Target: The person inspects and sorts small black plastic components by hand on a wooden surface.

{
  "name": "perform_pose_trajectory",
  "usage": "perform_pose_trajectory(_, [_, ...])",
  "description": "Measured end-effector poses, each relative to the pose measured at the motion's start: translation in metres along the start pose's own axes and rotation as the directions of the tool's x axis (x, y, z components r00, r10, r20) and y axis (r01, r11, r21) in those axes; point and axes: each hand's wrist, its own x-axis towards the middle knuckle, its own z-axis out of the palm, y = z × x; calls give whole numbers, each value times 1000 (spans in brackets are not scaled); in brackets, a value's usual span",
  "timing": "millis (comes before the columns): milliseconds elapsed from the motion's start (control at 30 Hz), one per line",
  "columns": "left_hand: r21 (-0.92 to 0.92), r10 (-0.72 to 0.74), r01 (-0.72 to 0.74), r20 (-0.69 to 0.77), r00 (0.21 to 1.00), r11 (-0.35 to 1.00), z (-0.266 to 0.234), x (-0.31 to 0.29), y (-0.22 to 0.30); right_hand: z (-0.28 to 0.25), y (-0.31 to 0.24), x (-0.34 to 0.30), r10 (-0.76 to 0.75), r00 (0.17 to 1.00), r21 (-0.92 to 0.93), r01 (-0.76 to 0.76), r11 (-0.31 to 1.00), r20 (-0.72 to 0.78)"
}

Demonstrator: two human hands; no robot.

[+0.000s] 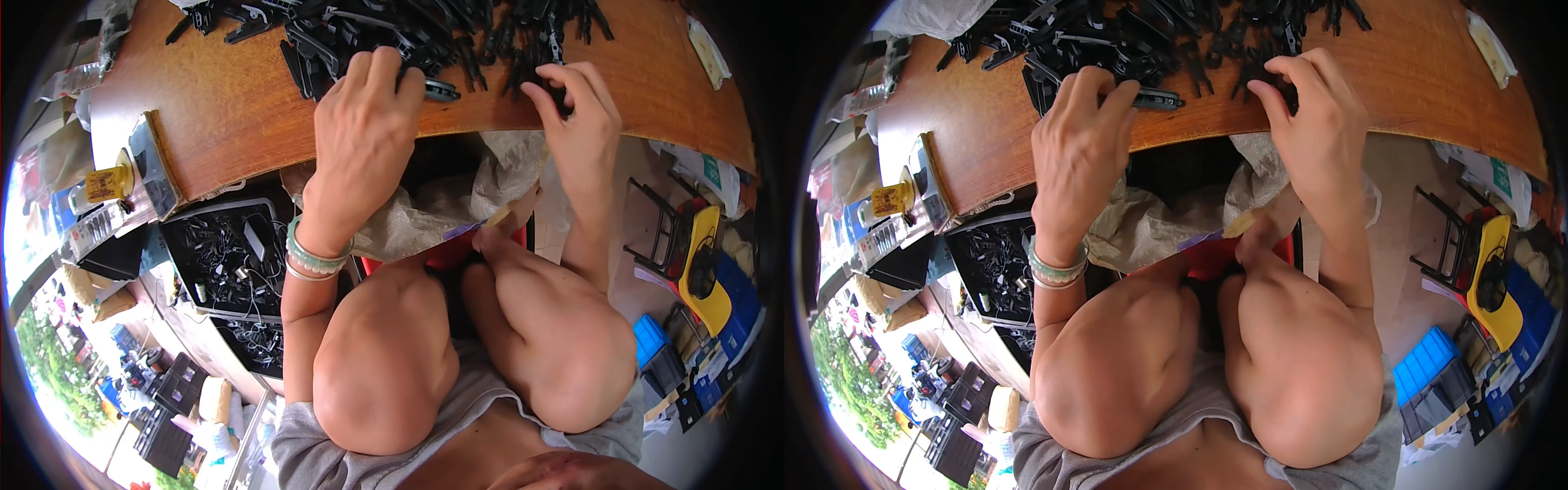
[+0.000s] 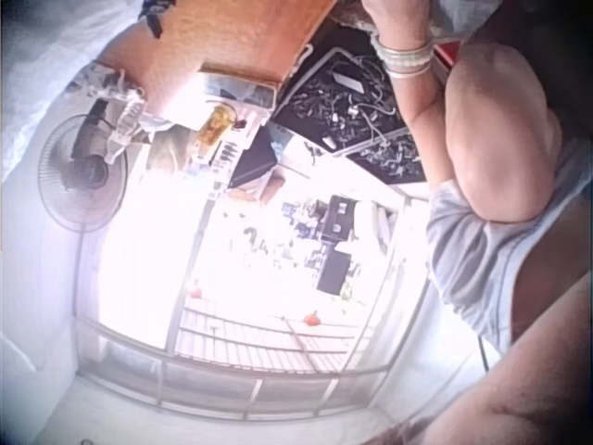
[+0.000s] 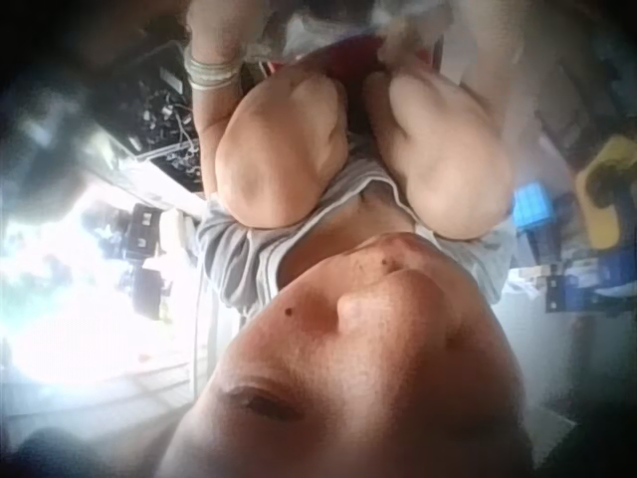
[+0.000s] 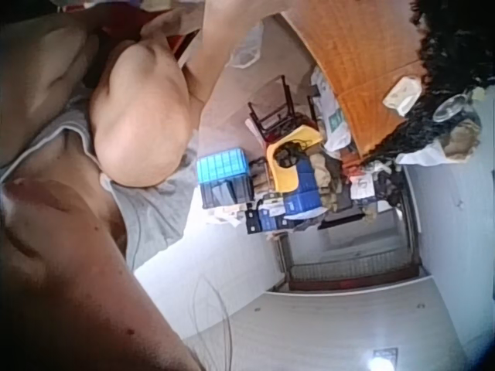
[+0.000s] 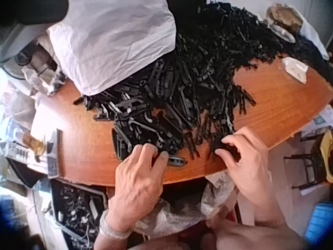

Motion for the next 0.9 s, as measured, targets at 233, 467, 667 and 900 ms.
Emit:
perform_pose_trajectory(233, [-25, 118, -127, -239, 964, 992, 10, -2, -6, 10, 4, 5, -31, 998, -56, 28, 998, -60])
perform_pose_trajectory(467, [-654, -224, -30, -300, 927, 756, 21, 3, 18, 2, -34, -1, 262, 964, 803, -198, 562, 54])
perform_pose_trajectory(667, [-866, -295, 494, 454, 841, 77, -2, 8, 20, -10, -31, -6, 62, 958, 837, -274, 473, 278])
perform_pose_trajectory(900, [-885, -189, 292, 237, 953, 362, -4, 2, 28, -5, -29, -11, 75, 979, 822, -201, 534, 190])
